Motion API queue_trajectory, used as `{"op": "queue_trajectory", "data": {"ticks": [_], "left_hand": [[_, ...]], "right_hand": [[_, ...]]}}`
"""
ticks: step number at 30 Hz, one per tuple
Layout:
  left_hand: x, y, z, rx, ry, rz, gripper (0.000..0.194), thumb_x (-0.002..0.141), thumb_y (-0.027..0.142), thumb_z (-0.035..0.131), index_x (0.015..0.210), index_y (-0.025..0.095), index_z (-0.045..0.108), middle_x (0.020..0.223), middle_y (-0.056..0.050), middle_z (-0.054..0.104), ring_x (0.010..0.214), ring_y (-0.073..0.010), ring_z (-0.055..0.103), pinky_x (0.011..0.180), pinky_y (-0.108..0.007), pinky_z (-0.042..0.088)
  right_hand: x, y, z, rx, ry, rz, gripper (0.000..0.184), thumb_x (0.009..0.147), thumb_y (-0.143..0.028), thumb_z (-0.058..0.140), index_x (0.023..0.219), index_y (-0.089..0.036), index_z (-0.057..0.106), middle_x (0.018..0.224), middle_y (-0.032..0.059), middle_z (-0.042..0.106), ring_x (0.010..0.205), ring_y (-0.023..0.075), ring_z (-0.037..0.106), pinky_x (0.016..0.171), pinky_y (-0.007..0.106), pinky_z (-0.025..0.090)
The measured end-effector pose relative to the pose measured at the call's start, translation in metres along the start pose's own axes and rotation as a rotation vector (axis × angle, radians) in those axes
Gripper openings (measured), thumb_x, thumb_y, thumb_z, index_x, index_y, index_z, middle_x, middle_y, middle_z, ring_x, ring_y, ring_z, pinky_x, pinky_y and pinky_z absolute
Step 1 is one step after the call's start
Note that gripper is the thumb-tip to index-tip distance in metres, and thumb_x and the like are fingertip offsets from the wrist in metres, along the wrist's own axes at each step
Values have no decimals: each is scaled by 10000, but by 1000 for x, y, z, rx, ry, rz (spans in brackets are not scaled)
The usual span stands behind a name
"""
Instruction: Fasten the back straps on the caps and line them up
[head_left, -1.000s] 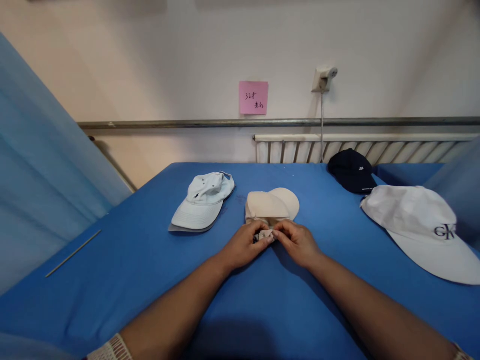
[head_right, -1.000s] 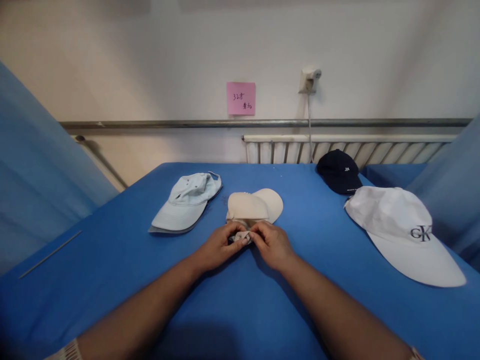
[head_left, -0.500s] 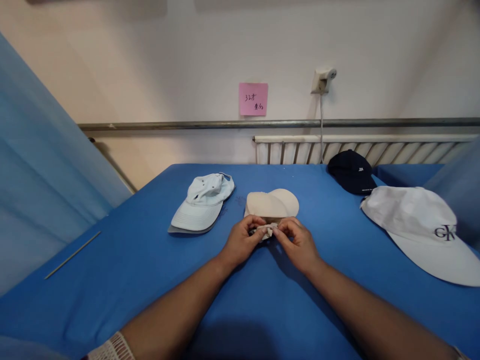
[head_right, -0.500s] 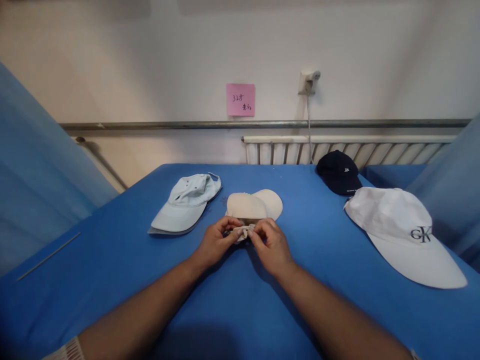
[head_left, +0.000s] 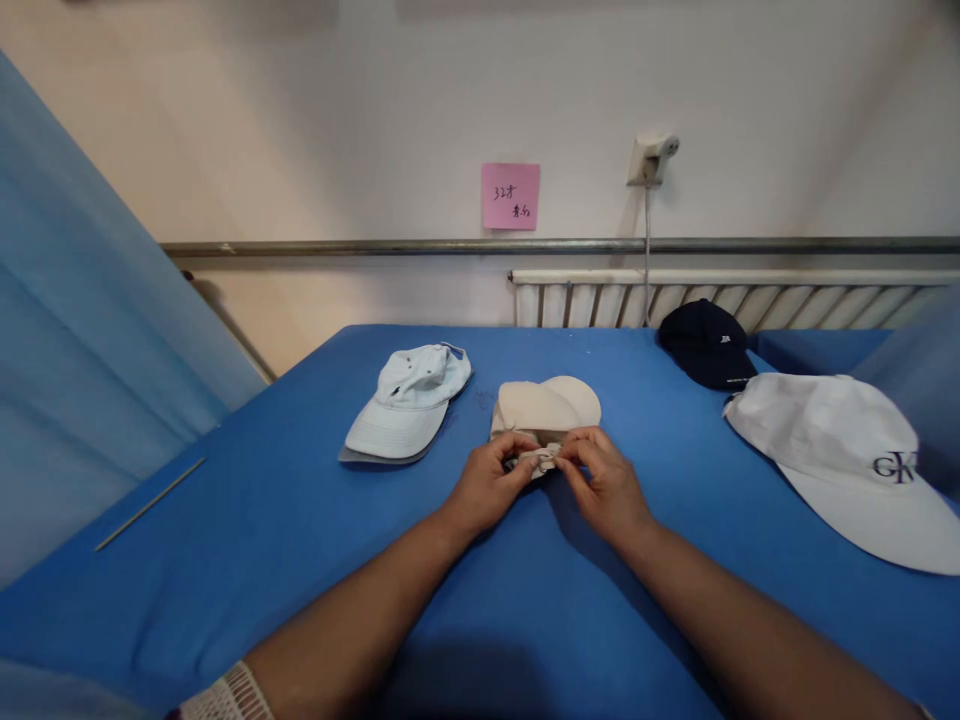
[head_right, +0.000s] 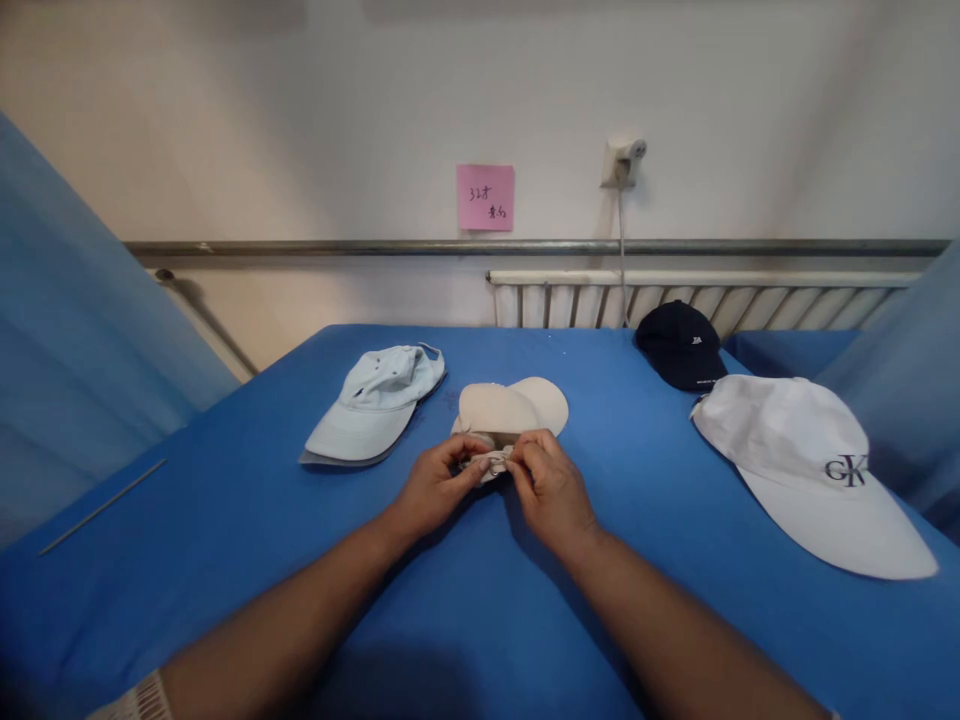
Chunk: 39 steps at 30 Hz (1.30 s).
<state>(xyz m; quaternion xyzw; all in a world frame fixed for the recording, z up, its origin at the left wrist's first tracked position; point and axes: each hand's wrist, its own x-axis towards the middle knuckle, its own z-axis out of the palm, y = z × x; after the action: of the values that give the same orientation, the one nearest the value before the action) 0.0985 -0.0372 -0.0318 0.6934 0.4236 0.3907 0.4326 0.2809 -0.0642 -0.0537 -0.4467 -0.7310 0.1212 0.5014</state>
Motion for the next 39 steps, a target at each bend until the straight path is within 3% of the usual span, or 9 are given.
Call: {"op": "queue_trajectory", "data": {"ticks": [4, 7, 14, 18, 23, 25, 31, 39], "left_hand": [[3, -5, -1, -277, 28, -147, 289, 740, 355, 716, 905, 136, 625, 787, -44, 679, 670, -123, 598, 630, -238, 454], [3, -5, -1, -355, 12, -189, 351, 705, 385, 752, 904, 127, 621, 779, -47, 676, 645, -109, 586, 614, -228, 445], [3, -1, -2, -358, -128, -168, 349, 735, 415, 731, 922, 132, 648, 794, -35, 647, 670, -100, 555, 640, -233, 444], [2, 2, -5, -314, -113, -141, 347, 773, 451, 683, 932, 143, 683, 830, -50, 652, 704, -119, 562, 659, -244, 445], [1, -2, -4, -347, -132, -168, 332, 740, 377, 729, 968, 142, 681, 871, -62, 684, 724, -129, 599, 689, -255, 460], [2, -5, -3, -297, -73, -166, 325, 745, 356, 719, 975, 131, 676, 880, -77, 698, 730, -143, 618, 684, -265, 472], [-1, -3, -2, 87, 135, 30, 218, 791, 280, 651, 978, 178, 699, 955, -63, 720, 868, -196, 655, 838, -337, 499], [-11, 10, -7, 381, 12, 315, 238, 839, 205, 589, 1073, 219, 631, 1065, -62, 682, 1004, -202, 607, 921, -361, 457]], "right_hand": [[0, 6, 1, 25, -39, -2, 123, 879, -137, 505, 910, -221, 590, 890, 43, 580, 847, 178, 584, 761, 310, 492], [-1, 7, 7, 7, -55, -3, 137, 850, -137, 546, 957, -215, 583, 967, 61, 577, 904, 188, 583, 806, 329, 494], [2, 7, 11, -153, -54, 4, 137, 850, -136, 526, 956, -195, 589, 988, 89, 580, 923, 214, 564, 808, 363, 478], [3, 7, 9, -228, -48, -53, 153, 855, -145, 524, 979, -202, 593, 995, 87, 596, 932, 221, 559, 820, 374, 448], [5, 3, 7, -313, -49, -83, 110, 846, -134, 521, 905, -196, 590, 937, 73, 610, 895, 216, 564, 791, 359, 416], [6, 0, 4, -349, -42, -91, 99, 829, -127, 526, 887, -185, 581, 932, 77, 609, 887, 218, 559, 789, 362, 408], [8, -11, -13, -438, -167, -174, 99, 802, -120, 524, 857, -189, 569, 951, 85, 609, 890, 233, 545, 808, 388, 391], [4, -13, -22, -184, -237, -95, 276, 845, -254, 562, 1115, -215, 521, 1124, 100, 594, 1017, 246, 549, 846, 386, 421]]}}
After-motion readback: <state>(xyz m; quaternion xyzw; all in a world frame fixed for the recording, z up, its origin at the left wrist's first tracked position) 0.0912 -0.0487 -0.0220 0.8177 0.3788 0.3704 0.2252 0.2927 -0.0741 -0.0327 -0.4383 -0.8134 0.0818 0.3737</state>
